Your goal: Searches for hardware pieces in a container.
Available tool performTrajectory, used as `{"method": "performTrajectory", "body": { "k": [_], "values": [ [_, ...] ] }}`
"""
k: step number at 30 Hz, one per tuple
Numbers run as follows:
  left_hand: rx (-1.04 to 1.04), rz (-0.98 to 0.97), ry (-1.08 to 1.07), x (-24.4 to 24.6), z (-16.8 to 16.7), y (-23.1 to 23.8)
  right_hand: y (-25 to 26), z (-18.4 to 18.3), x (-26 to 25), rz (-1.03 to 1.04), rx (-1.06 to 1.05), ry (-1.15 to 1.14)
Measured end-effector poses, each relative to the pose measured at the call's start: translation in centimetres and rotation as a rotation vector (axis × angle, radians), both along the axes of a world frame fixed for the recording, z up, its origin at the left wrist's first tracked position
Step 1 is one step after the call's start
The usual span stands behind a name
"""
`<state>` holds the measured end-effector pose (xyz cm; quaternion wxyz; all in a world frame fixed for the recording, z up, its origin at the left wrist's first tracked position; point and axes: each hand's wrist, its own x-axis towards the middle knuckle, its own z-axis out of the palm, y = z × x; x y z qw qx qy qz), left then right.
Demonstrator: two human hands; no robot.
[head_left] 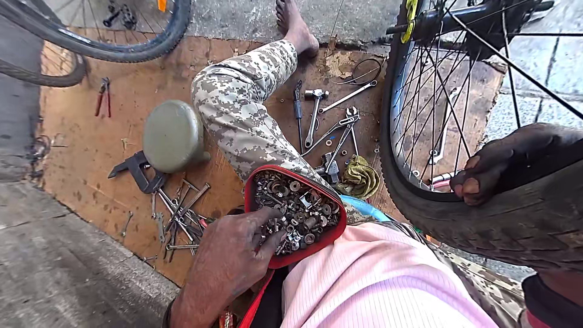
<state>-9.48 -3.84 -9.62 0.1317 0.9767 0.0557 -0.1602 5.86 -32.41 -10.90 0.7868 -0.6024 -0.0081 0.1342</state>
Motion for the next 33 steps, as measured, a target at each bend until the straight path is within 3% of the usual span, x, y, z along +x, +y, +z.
{"method": "performTrajectory", "body": {
  "k": [3, 6, 10, 12, 14, 22, 28, 33],
  "values": [
    [0.038, 0.03, -0.062, 0.5, 0.4, 0.4, 1.9, 2.1, -0.2, -0.106, -0.064, 0.098],
    [0.092, 0.034, -0.119, 1.0, 0.9, 1.0, 2.9, 3.6, 0.2, -0.084, -0.04, 0.208],
    [0.128, 0.05, -0.171, 1.6, 0.9, 0.6, 1.7, 1.7, -0.2, -0.078, -0.029, 0.092],
    [0.141, 0.013, -0.114, 1.7, 0.4, 0.2, -0.5, -0.7, -0.6, 0.001, -0.04, -0.061],
    [0.177, 0.008, -0.058, 2.1, -0.1, 0.0, -0.4, -0.6, -0.4, -0.016, -0.014, -0.056],
    [0.078, 0.182, -0.406, 3.5, -0.2, 1.3, 0.9, 0.6, -0.4, -0.089, 0.02, 0.031],
    [0.007, 0.011, -0.272, 2.3, 1.7, 2.4, -0.1, -0.7, -1.0, -0.051, 0.02, -0.027],
    [0.094, -0.078, -0.127, 1.2, 0.5, 0.5, -1.5, -1.8, -1.2, 0.013, -0.012, -0.067]
  ]
}}
